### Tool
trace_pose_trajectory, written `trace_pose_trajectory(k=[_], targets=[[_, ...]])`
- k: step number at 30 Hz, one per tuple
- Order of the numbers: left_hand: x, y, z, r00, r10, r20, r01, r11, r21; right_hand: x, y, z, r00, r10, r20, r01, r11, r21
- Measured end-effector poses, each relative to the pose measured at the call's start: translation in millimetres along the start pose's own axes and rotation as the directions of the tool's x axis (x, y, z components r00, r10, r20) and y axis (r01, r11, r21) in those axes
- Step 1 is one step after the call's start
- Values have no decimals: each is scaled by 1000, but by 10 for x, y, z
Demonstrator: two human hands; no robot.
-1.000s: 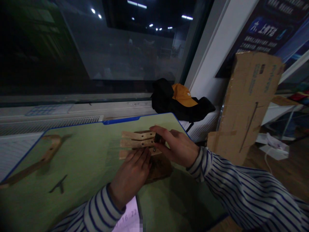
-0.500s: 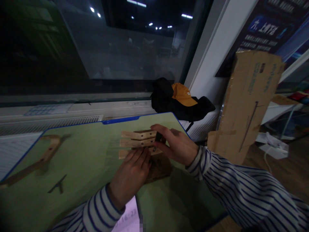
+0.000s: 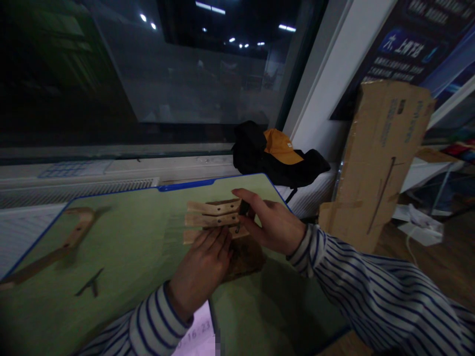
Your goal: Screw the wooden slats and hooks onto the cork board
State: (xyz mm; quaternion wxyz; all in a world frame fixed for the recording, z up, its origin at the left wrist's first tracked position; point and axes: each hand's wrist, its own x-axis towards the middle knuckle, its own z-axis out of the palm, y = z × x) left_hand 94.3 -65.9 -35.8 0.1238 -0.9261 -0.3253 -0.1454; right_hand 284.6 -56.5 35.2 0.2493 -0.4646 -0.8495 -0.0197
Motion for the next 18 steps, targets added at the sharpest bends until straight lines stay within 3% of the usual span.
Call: trace_pose_trajectory(k=[18], targets=[[-3, 8, -9, 1000, -8, -13, 8, 1000, 0, 4, -5, -13, 999, -3, -45, 0, 998, -61]])
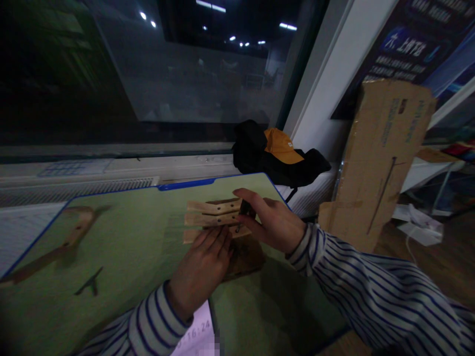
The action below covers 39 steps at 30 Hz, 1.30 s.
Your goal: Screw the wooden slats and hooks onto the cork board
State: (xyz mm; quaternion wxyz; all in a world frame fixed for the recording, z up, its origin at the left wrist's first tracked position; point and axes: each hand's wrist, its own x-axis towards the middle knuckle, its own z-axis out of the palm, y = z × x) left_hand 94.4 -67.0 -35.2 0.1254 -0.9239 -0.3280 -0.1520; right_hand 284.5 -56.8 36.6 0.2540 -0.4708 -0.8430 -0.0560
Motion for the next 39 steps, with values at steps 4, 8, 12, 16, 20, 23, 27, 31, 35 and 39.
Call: trace_pose_trajectory(k=[4, 8, 12, 16, 20, 23, 27, 31, 35, 39], targets=[[-2, 7, 6, 1000, 6, 3, -6, 1000, -2, -9, 11, 14, 1000, 7, -10, -7, 1000, -4], [5, 5, -3, 1000, 7, 10, -7, 1000, -8, -11, 21, 23, 1000, 14, -14, -14, 1000, 3], [11, 0, -17, 999, 15, 38, -15, 1000, -9, 0, 22, 16, 1000, 18, 0, -18, 1000, 23], [10, -1, -12, 999, 13, 31, -13, 1000, -11, 12, 8, -3, 999, 18, 30, -20, 998, 59], [14, -5, 12, 1000, 7, 23, -7, 1000, -17, 8, -1, -8, 998, 21, 53, -25, 996, 89], [17, -9, 17, 1000, 3, 17, -3, 1000, -16, 2, -2, -5, 998, 36, 50, -39, 997, 70], [15, -13, -2, 999, 2, 33, -2, 1000, -14, 5, -4, -7, 999, 32, 42, -33, 999, 25], [9, -5, -12, 1000, 1, 31, 0, 1000, -9, 19, -13, -15, 999, 16, 31, -16, 1000, -15], [5, 6, 4, 999, 2, 41, -2, 1000, -6, 38, -36, -30, 999, 10, 36, -8, 999, -47], [8, 8, 12, 1000, 4, 29, -4, 1000, 12, 55, -52, -37, 999, 17, 42, -14, 998, -68]])
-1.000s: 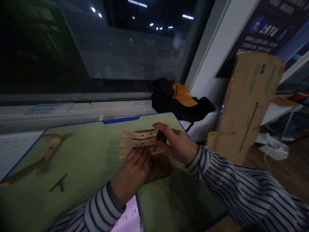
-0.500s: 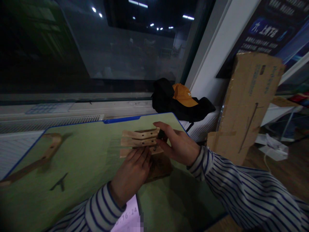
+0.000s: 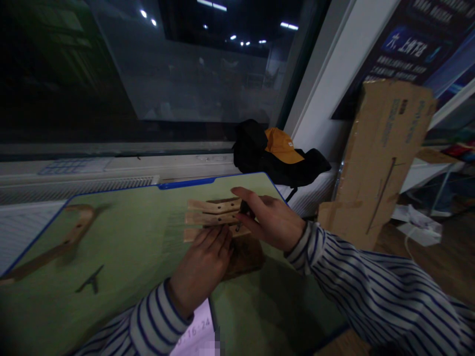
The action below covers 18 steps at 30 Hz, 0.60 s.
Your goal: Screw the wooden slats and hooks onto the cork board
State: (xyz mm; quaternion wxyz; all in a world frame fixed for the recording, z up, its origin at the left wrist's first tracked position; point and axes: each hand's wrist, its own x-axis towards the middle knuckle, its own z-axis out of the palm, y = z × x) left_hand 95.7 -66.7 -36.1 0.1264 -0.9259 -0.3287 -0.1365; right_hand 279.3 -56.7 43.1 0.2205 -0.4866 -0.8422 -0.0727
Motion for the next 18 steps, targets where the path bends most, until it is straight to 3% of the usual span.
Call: trace_pose_trajectory(k=[18], targets=[[8, -23, -23, 1000, 12, -2, -12, 1000, -3, -14, 4, 10, 998, 42, 48, -48, 990, 132]])
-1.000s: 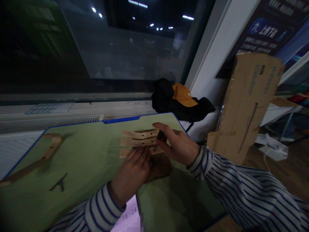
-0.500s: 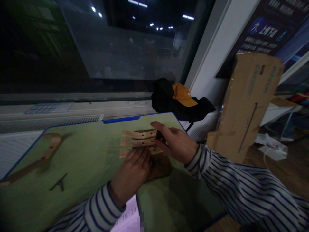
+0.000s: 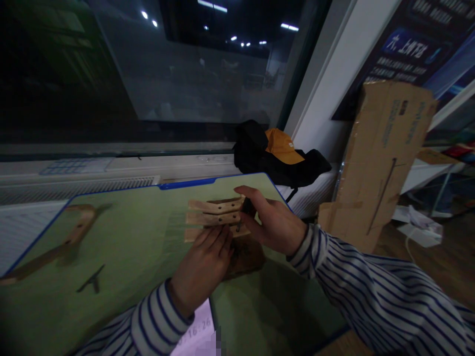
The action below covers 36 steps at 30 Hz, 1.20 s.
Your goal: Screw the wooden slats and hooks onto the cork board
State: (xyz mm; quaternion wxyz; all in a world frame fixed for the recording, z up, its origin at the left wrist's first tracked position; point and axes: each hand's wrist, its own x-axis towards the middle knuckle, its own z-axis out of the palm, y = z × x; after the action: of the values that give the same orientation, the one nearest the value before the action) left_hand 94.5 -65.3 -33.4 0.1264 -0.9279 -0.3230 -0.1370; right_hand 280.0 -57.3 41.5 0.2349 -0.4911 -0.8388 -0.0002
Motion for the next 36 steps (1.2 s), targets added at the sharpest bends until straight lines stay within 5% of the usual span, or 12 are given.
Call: trace_pose_trajectory(k=[16, 36], targets=[[-1, 9, 3, 1000, -14, 6, 14, 1000, -22, 27, -41, -20, 1000, -4, -21, 2, 994, -111], [-17, -7, 70, 1000, -16, 7, 16, 1000, -23, 39, -31, -30, 996, -82, 30, 83, 996, -34]])
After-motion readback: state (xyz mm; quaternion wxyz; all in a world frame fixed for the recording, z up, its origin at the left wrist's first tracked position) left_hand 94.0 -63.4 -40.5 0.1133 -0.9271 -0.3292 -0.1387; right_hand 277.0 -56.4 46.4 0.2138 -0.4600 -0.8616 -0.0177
